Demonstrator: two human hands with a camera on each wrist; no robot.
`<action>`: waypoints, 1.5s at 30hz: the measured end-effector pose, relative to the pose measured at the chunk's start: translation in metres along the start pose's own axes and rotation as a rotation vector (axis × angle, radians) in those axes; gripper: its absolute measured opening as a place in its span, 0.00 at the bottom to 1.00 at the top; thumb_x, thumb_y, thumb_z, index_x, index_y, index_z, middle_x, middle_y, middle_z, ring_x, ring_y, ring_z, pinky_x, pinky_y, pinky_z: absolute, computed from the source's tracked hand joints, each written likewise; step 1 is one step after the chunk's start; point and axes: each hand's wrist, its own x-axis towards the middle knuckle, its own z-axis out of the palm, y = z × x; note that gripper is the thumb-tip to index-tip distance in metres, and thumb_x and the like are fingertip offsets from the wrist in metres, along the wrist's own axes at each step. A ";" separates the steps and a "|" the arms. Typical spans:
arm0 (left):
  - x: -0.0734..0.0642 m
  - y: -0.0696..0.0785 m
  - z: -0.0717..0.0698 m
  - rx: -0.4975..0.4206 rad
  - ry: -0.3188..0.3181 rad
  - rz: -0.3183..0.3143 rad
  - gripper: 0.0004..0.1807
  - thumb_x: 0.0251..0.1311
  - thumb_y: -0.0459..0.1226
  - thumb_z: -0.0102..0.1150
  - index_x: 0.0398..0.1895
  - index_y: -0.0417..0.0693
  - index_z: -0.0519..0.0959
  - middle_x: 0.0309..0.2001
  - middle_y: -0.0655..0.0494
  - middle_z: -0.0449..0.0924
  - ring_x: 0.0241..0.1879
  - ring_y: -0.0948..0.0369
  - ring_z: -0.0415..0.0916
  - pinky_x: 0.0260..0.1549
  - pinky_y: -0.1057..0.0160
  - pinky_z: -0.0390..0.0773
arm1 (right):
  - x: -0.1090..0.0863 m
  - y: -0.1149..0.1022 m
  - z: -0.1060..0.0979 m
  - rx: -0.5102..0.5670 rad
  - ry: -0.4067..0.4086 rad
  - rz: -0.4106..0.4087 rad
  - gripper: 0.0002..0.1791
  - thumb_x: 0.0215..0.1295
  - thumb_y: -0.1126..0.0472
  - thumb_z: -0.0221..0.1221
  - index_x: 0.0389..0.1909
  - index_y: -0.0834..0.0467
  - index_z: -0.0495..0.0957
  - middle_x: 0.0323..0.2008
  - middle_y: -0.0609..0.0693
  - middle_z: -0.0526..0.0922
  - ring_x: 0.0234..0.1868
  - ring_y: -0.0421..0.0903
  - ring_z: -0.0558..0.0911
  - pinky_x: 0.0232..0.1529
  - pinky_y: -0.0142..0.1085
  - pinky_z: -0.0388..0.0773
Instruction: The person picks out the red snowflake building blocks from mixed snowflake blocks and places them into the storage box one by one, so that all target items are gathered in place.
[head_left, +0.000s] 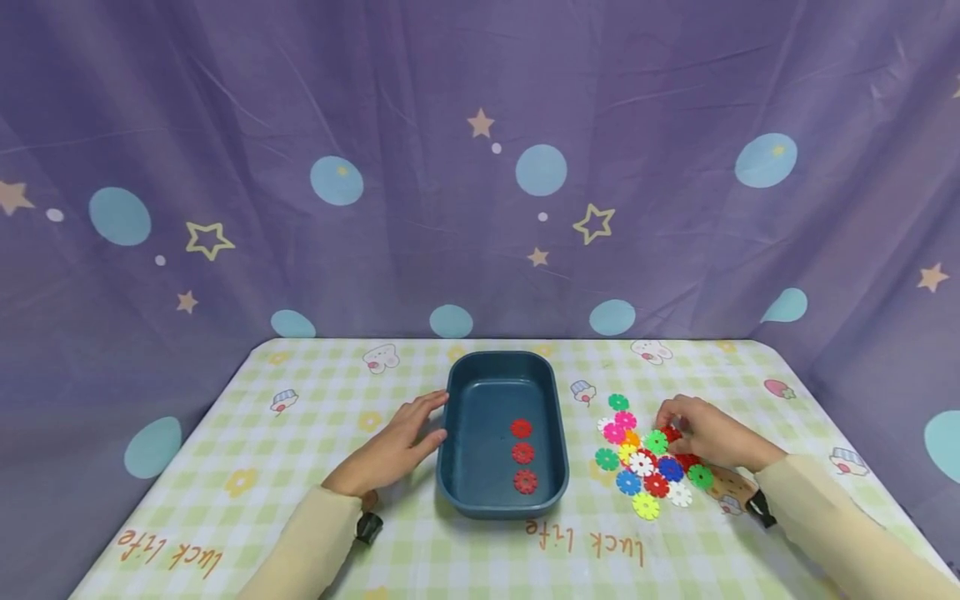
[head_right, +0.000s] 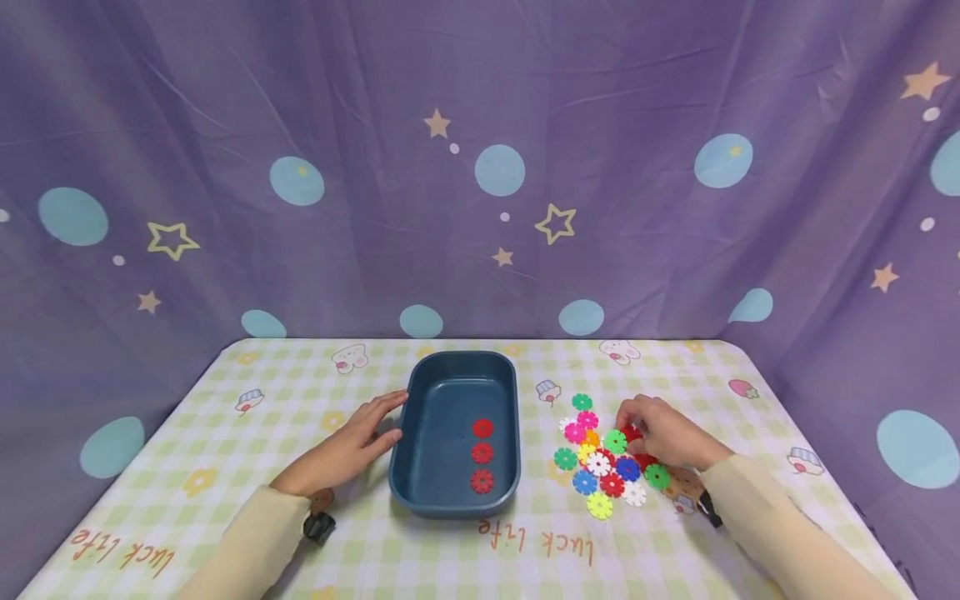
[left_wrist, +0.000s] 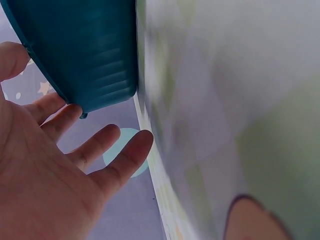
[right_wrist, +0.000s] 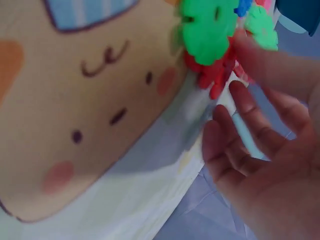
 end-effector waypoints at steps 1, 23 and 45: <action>0.000 0.000 0.000 -0.001 -0.002 -0.001 0.31 0.71 0.52 0.43 0.72 0.49 0.56 0.72 0.55 0.53 0.69 0.57 0.49 0.61 0.49 0.57 | 0.001 -0.001 0.001 0.006 0.016 0.030 0.14 0.53 0.70 0.67 0.32 0.50 0.76 0.29 0.44 0.74 0.31 0.45 0.71 0.33 0.37 0.71; 0.001 -0.001 0.001 -0.012 -0.021 -0.015 0.32 0.71 0.51 0.43 0.73 0.52 0.54 0.72 0.57 0.51 0.69 0.57 0.48 0.61 0.48 0.57 | 0.052 -0.083 -0.006 0.089 0.116 -0.301 0.14 0.55 0.69 0.67 0.38 0.49 0.80 0.33 0.39 0.83 0.33 0.40 0.81 0.38 0.35 0.77; 0.000 -0.001 0.000 -0.001 -0.015 -0.010 0.32 0.71 0.53 0.42 0.73 0.53 0.54 0.72 0.60 0.50 0.69 0.59 0.48 0.61 0.50 0.58 | 0.148 -0.122 0.041 0.011 -0.027 -0.382 0.11 0.55 0.75 0.63 0.33 0.56 0.81 0.30 0.45 0.83 0.31 0.38 0.80 0.34 0.32 0.76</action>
